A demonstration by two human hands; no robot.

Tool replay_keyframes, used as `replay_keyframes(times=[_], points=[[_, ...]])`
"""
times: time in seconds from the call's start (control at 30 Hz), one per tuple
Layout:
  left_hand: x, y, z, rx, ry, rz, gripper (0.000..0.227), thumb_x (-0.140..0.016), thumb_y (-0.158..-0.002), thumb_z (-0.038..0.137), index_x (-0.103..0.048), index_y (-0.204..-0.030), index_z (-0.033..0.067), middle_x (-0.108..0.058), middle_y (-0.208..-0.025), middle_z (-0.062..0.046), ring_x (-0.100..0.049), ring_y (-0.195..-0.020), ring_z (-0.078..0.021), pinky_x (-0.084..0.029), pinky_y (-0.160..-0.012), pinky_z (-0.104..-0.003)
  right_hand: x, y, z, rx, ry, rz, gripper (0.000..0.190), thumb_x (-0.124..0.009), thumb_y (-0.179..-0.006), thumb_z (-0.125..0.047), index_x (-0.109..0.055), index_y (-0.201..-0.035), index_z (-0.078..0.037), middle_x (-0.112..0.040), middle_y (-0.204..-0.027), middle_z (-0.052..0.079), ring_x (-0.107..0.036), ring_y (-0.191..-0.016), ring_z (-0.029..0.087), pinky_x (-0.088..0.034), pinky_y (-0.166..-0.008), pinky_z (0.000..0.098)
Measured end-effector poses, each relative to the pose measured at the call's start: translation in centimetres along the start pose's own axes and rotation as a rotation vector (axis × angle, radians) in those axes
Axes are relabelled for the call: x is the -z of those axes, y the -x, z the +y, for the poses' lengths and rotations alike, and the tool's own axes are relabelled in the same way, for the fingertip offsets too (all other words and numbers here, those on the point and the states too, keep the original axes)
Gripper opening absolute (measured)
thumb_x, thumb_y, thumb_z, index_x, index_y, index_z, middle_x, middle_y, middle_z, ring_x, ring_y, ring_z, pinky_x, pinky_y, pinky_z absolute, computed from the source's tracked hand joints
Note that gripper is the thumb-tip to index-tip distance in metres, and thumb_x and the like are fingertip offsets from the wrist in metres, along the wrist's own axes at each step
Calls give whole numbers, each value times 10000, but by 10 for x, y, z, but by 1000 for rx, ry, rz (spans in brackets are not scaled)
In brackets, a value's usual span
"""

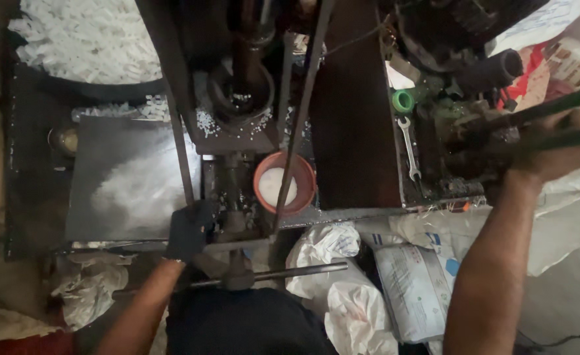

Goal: The person operates a manual machine by repeatedly turning a crank and adjusting a lever. They also handle small white pellets, placing them into a red bowl and occasionally into the machine's hopper. The person wears a black glove on their left hand.

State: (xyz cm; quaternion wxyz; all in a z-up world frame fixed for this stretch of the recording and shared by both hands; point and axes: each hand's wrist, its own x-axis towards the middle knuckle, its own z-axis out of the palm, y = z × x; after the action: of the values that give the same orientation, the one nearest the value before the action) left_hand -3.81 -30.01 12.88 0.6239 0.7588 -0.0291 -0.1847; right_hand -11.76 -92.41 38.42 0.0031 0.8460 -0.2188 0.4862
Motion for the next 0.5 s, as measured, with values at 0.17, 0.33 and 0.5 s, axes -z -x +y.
replay_keyframes(times=[0.17,0.33,0.5], points=[[-1,-1,-8,-18,-28,2,350,-608,-1016,303,-738,-947,-14,-606,-625,-19,-520,-603,-83,-419,-527,-340,2,0,-1,-19,142,-10,434,-679,-1037,-235,-608,-685,9,-644,-678,102,-519,-587,164,-377,-548,384],[0,1,-6,13,-110,18,338,-577,-1009,323,-752,-1035,36,-649,-618,-33,-578,-547,-116,-454,-521,-332,24,-17,-25,-6,-32,-146,368,-731,-1021,-280,-678,-745,-42,-636,-660,90,-557,-587,190,-431,-569,373],[-2,2,-6,-169,-50,52,378,-602,-1013,353,-740,-1034,2,-702,-736,-35,-640,-649,-125,-495,-586,-325,73,-19,-33,406,289,-324,292,-758,-991,-296,-726,-788,-89,-642,-654,94,-604,-598,273,-476,-581,395]])
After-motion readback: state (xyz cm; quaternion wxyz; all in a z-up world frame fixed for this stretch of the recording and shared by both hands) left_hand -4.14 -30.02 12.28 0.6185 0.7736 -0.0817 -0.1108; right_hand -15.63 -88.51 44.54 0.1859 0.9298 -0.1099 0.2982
